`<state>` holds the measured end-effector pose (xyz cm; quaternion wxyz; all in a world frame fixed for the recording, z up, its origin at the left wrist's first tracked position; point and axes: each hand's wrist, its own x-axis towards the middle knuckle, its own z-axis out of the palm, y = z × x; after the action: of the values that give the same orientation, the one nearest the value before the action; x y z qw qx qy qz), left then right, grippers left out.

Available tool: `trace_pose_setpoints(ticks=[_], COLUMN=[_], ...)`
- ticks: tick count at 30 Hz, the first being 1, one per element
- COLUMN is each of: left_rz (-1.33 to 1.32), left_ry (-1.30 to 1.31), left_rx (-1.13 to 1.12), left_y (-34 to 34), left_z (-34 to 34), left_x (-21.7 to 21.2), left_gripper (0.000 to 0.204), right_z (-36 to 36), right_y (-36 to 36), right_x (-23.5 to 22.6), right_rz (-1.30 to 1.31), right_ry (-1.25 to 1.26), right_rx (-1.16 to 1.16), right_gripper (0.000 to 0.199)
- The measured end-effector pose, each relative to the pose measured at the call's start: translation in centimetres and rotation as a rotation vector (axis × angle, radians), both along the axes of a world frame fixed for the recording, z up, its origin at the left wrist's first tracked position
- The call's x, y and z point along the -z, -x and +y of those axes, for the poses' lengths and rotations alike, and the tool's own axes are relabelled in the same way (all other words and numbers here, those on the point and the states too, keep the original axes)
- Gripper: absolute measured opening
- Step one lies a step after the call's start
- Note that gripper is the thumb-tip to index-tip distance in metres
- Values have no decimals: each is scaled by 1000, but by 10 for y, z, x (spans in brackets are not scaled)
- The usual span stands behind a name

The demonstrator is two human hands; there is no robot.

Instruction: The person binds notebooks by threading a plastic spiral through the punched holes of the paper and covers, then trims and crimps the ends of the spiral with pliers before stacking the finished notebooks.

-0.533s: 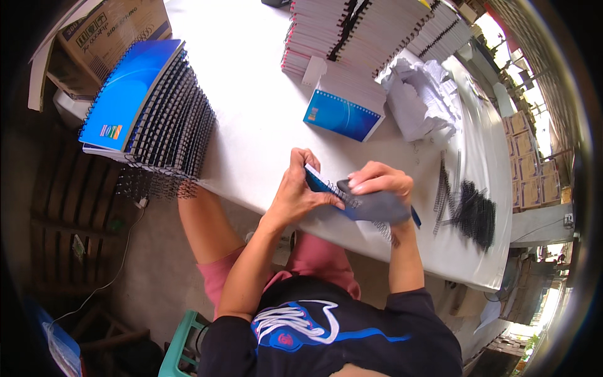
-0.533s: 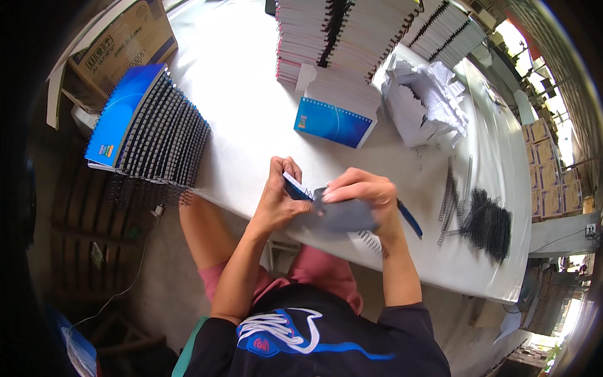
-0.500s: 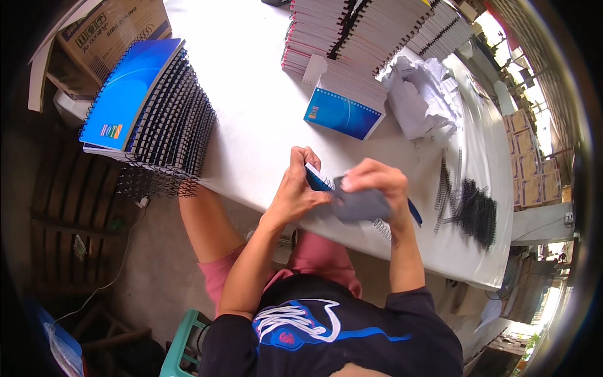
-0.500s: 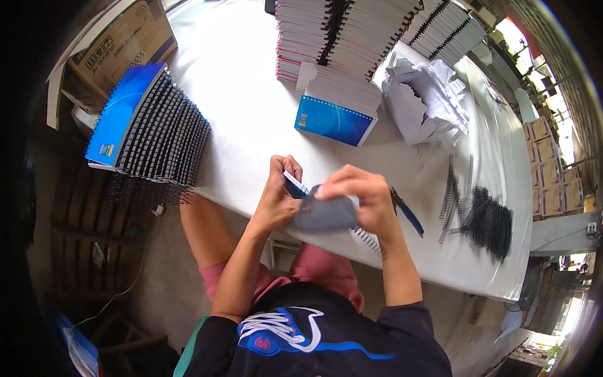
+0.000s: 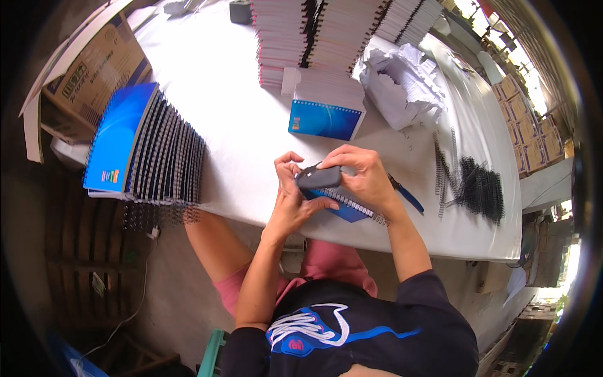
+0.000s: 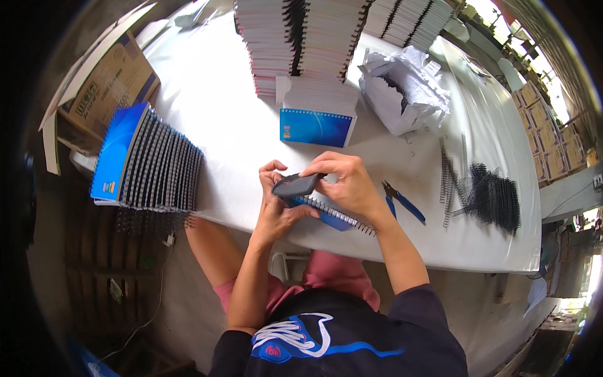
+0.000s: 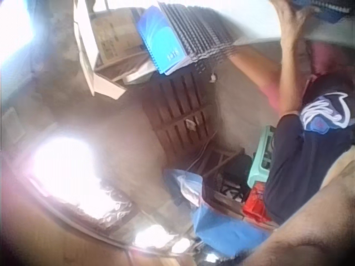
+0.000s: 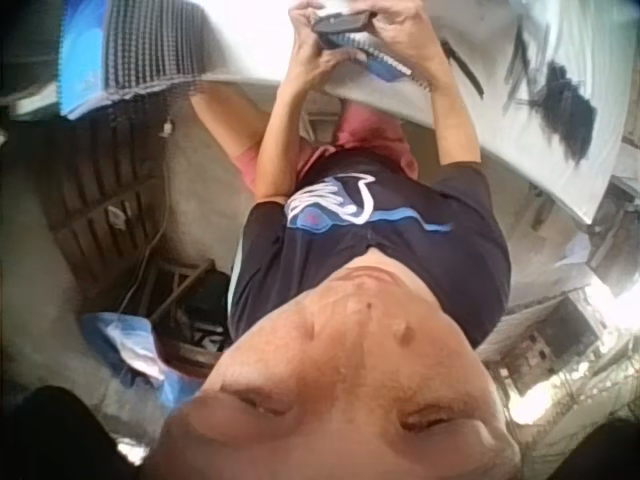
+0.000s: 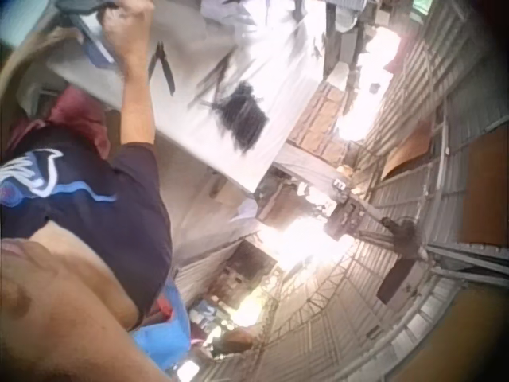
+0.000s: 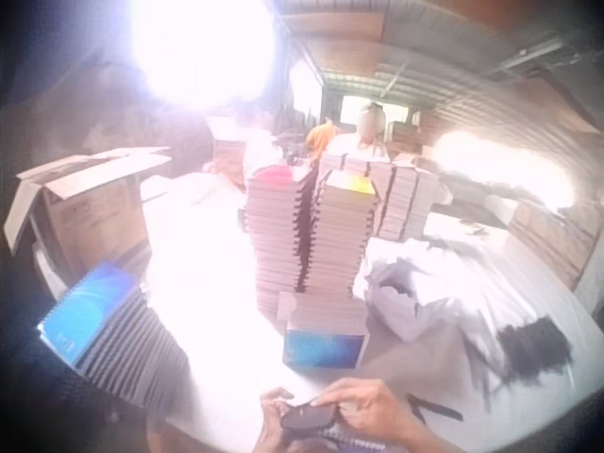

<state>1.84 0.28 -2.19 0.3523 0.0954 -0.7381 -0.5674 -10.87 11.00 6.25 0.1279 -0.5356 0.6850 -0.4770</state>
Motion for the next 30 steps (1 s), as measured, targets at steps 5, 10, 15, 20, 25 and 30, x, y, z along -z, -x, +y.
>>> trace_pose_setpoints(ticks=[5, 10, 15, 20, 25, 30], left_rz=[120, 249, 208, 300, 366, 413], left_ry=[-321, -605, -502, -248, -149, -91], left_rx=[64, -87, -295, -437, -474, -453], left_y=[2, -9, -12, -13, -17, -18], left_z=[-4, 5, 19, 27, 29, 30], left_x=[6, -14, -26, -27, -29, -33], left_gripper=[53, 28, 53, 68, 70, 69], right_z=[50, 130, 126, 77, 48, 48], right_y=[36, -5, -18, -71, -88, -86], right_x=[8, 59, 60, -12, -27, -28], right_rz=[359, 724, 433, 327, 498, 478], right_ry=[-259, -695, -349, -28, -120, -162], right_rx=[527, 753, 769, 403, 318, 265], right_gripper=[48, 53, 42, 35, 33, 32])
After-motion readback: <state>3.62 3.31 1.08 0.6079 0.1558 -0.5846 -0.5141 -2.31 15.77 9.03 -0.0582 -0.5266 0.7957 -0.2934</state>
